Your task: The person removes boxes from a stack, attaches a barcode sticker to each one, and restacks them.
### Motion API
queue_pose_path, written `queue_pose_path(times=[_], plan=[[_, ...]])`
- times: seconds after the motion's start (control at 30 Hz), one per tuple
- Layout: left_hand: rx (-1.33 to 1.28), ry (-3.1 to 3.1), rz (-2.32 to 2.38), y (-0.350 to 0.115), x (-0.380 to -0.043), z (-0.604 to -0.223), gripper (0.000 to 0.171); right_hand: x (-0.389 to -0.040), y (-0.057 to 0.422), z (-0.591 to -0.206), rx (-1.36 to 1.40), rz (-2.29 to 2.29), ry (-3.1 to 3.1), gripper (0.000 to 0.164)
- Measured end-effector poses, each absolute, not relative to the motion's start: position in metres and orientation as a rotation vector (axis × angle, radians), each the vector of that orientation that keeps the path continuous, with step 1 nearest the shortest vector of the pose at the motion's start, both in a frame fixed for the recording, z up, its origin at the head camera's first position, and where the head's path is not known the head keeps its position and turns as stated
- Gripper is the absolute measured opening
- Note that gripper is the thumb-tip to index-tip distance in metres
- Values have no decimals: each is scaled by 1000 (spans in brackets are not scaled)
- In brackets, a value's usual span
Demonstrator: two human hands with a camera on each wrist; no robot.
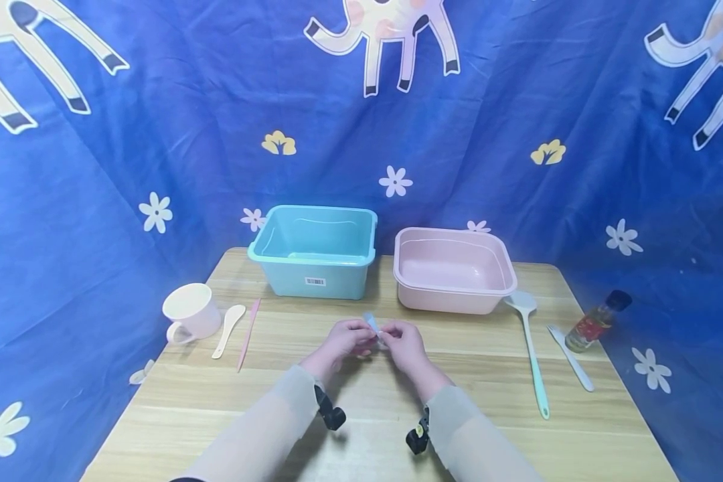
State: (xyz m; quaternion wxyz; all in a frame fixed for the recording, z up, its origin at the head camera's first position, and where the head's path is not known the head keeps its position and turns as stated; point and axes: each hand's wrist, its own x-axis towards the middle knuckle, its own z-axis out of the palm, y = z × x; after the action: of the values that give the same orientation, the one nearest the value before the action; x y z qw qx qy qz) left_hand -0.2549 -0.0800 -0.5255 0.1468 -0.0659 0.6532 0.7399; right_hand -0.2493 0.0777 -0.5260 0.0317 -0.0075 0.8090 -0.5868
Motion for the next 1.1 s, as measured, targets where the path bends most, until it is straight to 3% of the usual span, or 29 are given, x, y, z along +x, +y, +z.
queue_pose_path(times=[0.5,1.1], plan=[[-311,1921,2164,-82,-254,-527,8,-253,87,-528,105,-1949,2388,5],[-394,2013,2242,-90,-259,-530,14,-254,94,-526,207,-1993,2362,5]])
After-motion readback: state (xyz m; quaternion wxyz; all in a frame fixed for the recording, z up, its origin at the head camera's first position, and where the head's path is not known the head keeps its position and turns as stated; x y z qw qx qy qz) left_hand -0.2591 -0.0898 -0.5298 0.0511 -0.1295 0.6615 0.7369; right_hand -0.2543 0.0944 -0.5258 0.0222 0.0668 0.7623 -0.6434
